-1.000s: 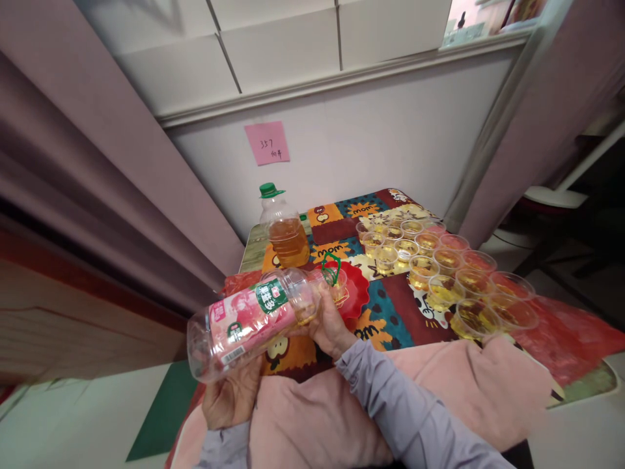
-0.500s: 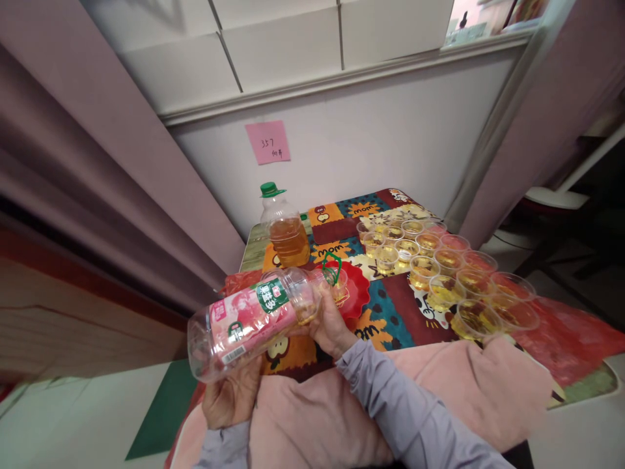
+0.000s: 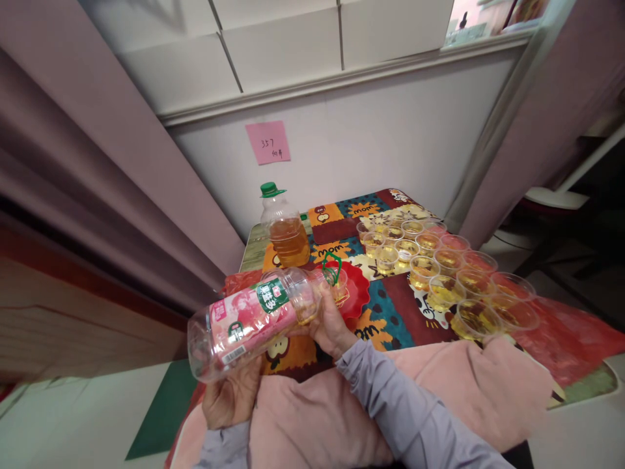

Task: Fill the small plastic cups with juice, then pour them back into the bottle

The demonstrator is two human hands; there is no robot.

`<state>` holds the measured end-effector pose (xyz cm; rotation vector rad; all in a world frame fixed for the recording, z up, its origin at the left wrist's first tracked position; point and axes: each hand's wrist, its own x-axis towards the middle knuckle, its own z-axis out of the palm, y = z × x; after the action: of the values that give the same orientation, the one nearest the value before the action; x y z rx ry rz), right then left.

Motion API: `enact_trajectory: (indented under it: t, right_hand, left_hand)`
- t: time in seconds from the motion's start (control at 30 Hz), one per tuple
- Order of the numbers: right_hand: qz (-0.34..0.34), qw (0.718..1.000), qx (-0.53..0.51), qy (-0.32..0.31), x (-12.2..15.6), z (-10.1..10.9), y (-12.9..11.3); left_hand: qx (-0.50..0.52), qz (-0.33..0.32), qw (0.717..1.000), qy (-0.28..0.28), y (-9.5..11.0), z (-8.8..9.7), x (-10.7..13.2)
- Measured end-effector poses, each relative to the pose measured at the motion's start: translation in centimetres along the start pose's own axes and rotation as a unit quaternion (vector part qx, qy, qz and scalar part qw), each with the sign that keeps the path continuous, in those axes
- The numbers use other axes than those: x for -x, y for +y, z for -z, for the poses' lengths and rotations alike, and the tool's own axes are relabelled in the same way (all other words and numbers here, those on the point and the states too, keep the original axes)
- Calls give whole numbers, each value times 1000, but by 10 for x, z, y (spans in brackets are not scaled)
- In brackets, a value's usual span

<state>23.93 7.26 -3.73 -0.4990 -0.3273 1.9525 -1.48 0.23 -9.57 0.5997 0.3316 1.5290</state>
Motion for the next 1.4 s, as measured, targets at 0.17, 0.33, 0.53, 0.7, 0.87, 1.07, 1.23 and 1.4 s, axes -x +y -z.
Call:
enact_trajectory:
  t: [0.17, 0.33, 0.53, 0.7, 0.87, 1.07, 1.23, 1.4]
  right_hand:
    - [-4, 1000, -5, 5, 0, 0, 0]
    - [-7, 1000, -6, 4, 0, 0, -1]
    - [-4, 1000, -9, 10, 0, 0, 0]
    - [-10, 1000, -6, 15, 1, -1, -1]
    - [-9, 1000, -9, 10, 1, -1, -1]
    - [-10, 1000, -8, 16, 1, -3, -2]
    - [-4, 1000, -7, 8, 2, -2, -2]
    - [-7, 1000, -5, 2, 1, -1, -1]
  left_hand:
    - [2, 32, 999, 26, 2, -3, 2]
    - [-1, 23, 999, 46, 1, -5, 2]
    - [22, 12, 1000, 15, -2, -4, 0]
    - [26, 6, 999, -33, 2, 0, -2]
    - [15, 43, 999, 5, 8, 2, -2]
    - [31, 30, 999, -5, 3, 0, 0]
    - [17, 27, 999, -11, 3, 5, 0]
    - [21, 31, 999, 8, 3, -2, 1]
